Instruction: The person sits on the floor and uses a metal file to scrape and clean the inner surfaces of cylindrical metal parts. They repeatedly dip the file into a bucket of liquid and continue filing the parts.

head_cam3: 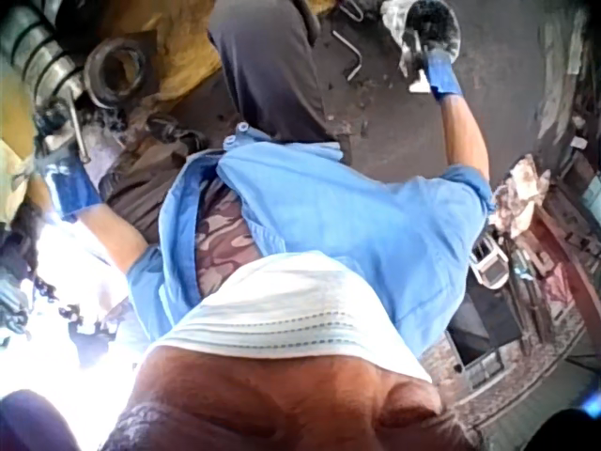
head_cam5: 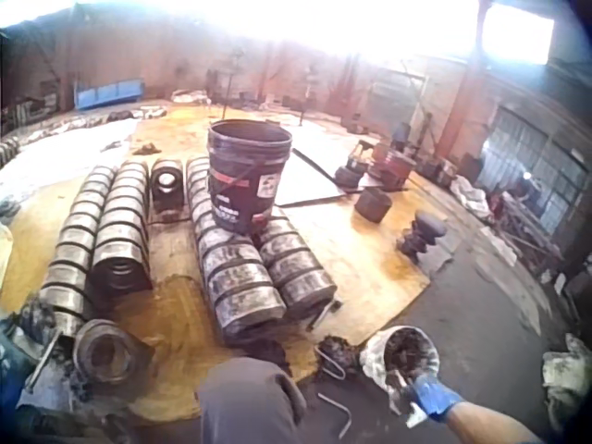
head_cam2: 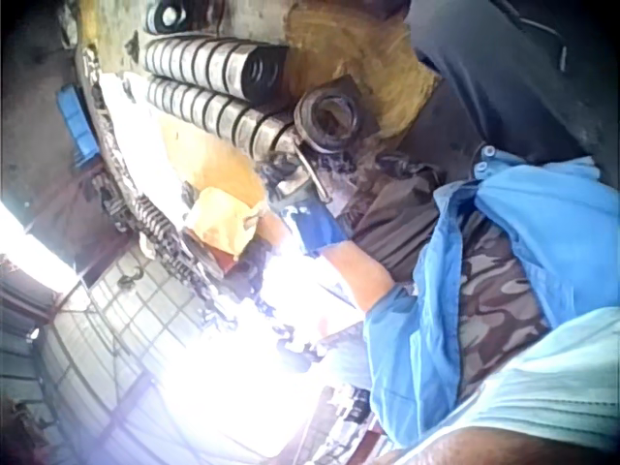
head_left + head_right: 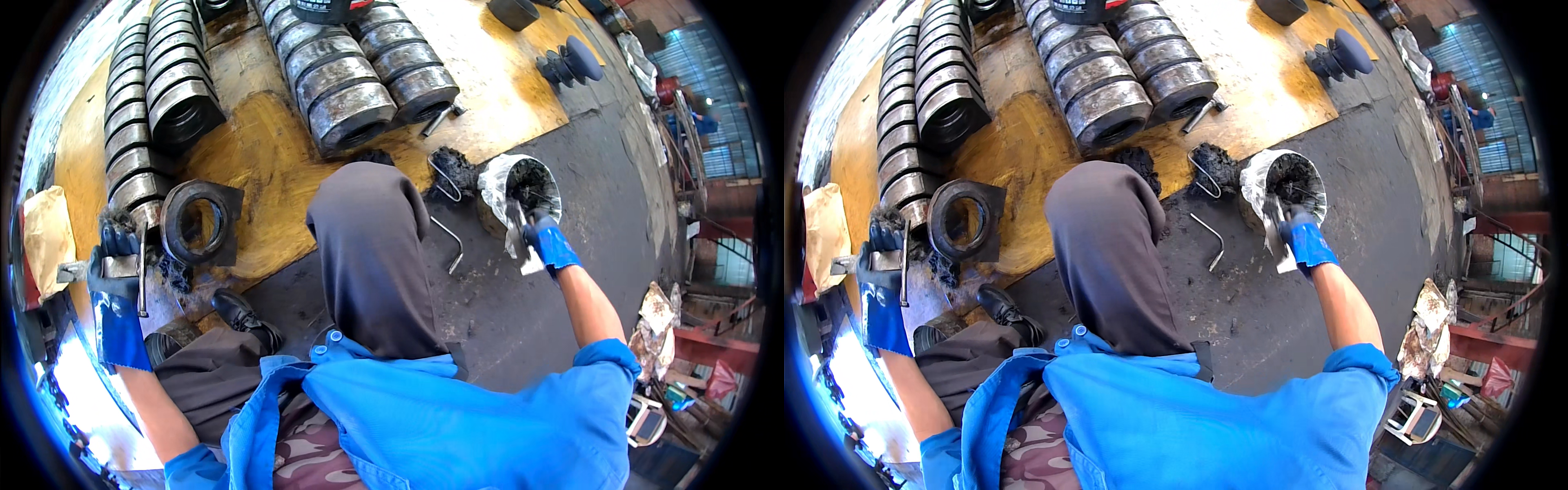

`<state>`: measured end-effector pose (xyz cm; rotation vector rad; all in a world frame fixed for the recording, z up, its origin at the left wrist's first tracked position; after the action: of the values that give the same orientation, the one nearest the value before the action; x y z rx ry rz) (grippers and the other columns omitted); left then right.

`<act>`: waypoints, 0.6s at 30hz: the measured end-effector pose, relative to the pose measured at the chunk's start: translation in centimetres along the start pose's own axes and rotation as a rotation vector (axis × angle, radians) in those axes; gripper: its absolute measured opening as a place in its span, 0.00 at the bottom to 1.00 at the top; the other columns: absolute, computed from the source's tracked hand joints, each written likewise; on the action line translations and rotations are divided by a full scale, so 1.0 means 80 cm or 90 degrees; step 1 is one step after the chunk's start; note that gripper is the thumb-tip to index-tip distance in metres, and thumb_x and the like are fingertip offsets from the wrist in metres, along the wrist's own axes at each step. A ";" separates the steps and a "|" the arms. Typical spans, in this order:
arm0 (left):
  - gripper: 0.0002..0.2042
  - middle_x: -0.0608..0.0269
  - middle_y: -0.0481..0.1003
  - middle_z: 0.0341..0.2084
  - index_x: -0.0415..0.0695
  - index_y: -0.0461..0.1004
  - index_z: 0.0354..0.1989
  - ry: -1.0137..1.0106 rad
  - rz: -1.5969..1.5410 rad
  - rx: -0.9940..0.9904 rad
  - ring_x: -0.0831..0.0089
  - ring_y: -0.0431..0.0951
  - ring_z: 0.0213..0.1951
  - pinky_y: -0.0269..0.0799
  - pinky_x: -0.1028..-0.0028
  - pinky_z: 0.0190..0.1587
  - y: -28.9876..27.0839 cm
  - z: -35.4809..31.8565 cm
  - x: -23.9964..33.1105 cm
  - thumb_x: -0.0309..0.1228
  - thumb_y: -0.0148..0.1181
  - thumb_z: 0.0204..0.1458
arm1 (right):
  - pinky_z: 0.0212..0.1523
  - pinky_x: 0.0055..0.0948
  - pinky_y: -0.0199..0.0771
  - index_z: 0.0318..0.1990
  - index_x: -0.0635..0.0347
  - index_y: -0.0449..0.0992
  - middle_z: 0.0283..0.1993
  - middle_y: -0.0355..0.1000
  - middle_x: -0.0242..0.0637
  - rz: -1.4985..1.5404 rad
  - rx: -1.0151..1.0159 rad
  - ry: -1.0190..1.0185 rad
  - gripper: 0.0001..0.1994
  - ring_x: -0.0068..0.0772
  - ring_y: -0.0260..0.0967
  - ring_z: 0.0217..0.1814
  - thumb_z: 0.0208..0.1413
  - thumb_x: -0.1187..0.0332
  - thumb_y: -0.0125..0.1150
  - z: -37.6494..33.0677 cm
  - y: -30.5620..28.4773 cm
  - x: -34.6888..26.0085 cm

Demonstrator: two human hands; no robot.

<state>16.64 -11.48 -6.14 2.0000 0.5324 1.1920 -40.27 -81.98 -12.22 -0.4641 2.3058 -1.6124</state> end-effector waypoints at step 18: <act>0.17 0.55 0.76 0.38 0.40 0.72 0.46 0.005 0.096 0.125 0.58 0.76 0.40 0.70 0.60 0.47 -0.016 -0.022 -0.032 0.38 0.43 0.59 | 0.28 0.32 0.67 0.35 0.55 0.78 0.26 0.75 0.36 -0.313 -0.398 -0.251 0.14 0.30 0.69 0.25 0.51 0.57 0.52 -0.064 0.106 -0.101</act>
<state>13.90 -11.70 -8.10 2.2360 0.5273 1.2811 -35.88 -71.53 -18.06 -1.4356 2.4395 -0.7897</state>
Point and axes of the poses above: each hand's wrist, its own z-axis towards the middle knuckle, its own y-axis out of the palm, x = y × z, the point moved 8 cm from there along z, towards the middle knuckle
